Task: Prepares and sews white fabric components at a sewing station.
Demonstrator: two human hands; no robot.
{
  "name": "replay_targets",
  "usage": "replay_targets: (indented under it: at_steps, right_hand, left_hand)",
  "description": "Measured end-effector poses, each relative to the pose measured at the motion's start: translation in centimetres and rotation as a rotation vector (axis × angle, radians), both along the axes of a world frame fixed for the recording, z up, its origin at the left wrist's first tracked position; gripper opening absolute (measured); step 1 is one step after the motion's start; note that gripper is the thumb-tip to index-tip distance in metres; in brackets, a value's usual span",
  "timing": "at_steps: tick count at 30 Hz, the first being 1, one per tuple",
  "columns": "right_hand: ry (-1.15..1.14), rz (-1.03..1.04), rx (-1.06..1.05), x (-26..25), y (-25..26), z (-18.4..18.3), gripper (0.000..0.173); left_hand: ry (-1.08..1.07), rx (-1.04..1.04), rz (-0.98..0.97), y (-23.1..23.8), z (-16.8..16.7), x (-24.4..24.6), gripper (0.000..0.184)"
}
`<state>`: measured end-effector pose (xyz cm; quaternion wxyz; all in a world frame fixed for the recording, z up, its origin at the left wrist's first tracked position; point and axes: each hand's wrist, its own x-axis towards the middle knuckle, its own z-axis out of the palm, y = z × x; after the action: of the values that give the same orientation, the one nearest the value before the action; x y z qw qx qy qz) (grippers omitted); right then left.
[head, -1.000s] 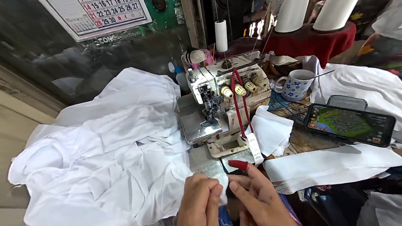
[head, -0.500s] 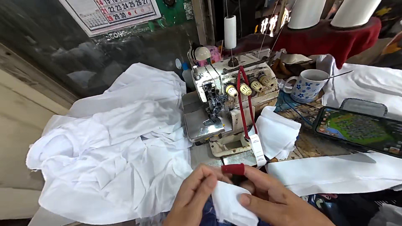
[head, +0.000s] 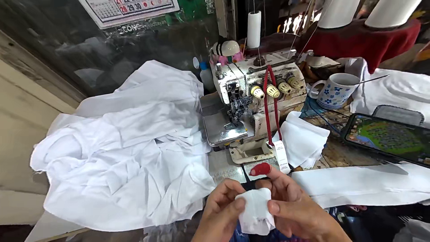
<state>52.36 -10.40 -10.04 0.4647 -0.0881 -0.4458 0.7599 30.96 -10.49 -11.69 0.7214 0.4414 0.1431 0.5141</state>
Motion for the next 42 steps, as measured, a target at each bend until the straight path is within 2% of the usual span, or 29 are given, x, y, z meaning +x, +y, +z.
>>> replay_targets:
  at_steps: [2, 3, 4, 5, 6, 7, 8, 12, 15, 17, 19, 21, 22, 24, 27, 29, 31, 33, 34, 36, 38, 40, 42]
  right_hand:
    - [-0.124, 0.029, 0.03, 0.1, -0.2, 0.0, 0.053]
    - [-0.173, 0.043, 0.039, 0.1, -0.3, 0.0, 0.052]
    - [-0.182, 0.036, 0.028, 0.1, -0.5, 0.1, 0.05]
    - [-0.146, 0.005, 0.0, 0.2, -0.7, 0.2, 0.048]
    - [-0.079, -0.036, -0.042, 0.3, -0.9, 0.4, 0.046]
    - [-0.011, -0.058, -0.07, 0.5, -0.9, 0.5, 0.045]
    - [0.026, -0.06, -0.087, 0.6, -0.8, 0.6, 0.044]
    - [0.084, -0.005, -0.087, 0.0, -0.6, -0.6, 0.049]
    - [0.105, 0.012, -0.086, 0.1, -0.4, -0.7, 0.053]
    - [0.085, 0.036, -0.079, 0.6, -0.2, -0.5, 0.054]
    - [0.061, 0.069, -0.099, 0.8, -0.2, -0.8, 0.056]
    - [0.067, 0.056, -0.133, 0.8, -0.3, -1.2, 0.054]
    - [0.076, 0.023, -0.165, 0.8, -0.4, -1.1, 0.052]
    - [0.096, -0.075, -0.275, 0.6, -0.8, -0.7, 0.042]
    - [0.163, -0.158, -0.572, 0.0, -1.7, -0.2, 0.025]
    - [0.203, -0.222, -0.733, -0.7, -2.3, 0.3, 0.018]
    - [0.186, -0.252, -0.767, -1.4, -2.7, 0.8, 0.015]
    - [0.009, -0.224, -0.607, -2.4, -3.5, 1.0, 0.016]
    - [-0.125, -0.208, -0.506, -3.2, -4.3, 1.2, 0.024]
    - [-0.328, -0.201, -0.357, -5.4, -5.5, 0.7, 0.035]
    - [-0.542, -0.315, -0.185, -7.0, -5.5, -0.7, 0.032]
    - [-0.762, -0.471, 0.069, -7.2, -4.1, -1.2, 0.024]
    - [-0.864, -0.536, 0.267, -7.1, -2.5, 0.2, 0.02]
  left_hand:
    - [-0.182, -0.086, -0.001, -0.1, 0.1, 0.0, 0.023]
    - [-0.205, -0.1, -0.005, 0.0, 0.5, 0.0, 0.024]
    - [-0.13, -0.079, -0.009, 0.1, 0.8, 0.0, 0.025]
    - [0.039, -0.018, -0.023, 0.3, 1.0, -0.2, 0.028]
    - [0.216, 0.056, -0.058, 0.4, 1.0, -0.4, 0.031]
    - [0.291, 0.097, -0.104, 0.5, 0.8, -0.5, 0.034]
    - [0.275, 0.11, -0.126, 0.6, 0.6, -0.7, 0.035]
    - [-0.028, 0.061, -0.079, 0.7, 0.7, -0.5, 0.036]
    - [0.014, 0.027, -0.091, 0.7, -0.7, -0.1, 0.048]
    - [-0.064, -0.01, -0.093, 0.7, -1.2, -0.2, 0.051]
    - [-0.196, -0.051, -0.104, 0.6, -1.1, 0.2, 0.049]
    - [-0.225, -0.104, -0.131, 0.6, -0.5, 0.5, 0.041]
    - [-0.148, -0.128, -0.14, 0.5, -0.1, 0.4, 0.038]
    - [0.164, -0.143, -0.136, 0.3, 0.7, -0.1, 0.034]
    - [0.457, -0.116, -0.088, -0.9, 1.8, -1.1, 0.034]
    - [0.567, -0.019, 0.027, -2.6, 2.5, -0.8, 0.04]
    - [0.67, 0.086, 0.219, -4.7, 3.0, -0.1, 0.042]
    - [0.817, 0.164, 0.508, -5.9, 3.2, 0.1, 0.031]
    - [0.857, 0.18, 0.64, -6.0, 3.3, -0.1, 0.026]
    - [0.91, 0.188, 0.789, -5.1, 3.1, -1.0, 0.023]
    - [0.96, 0.156, 0.746, -4.7, 2.1, -2.3, 0.022]
    - [0.943, 0.155, 0.618, -4.7, 1.5, -4.3, 0.019]
    - [0.912, 0.247, 0.513, -3.9, 2.9, -6.8, 0.015]
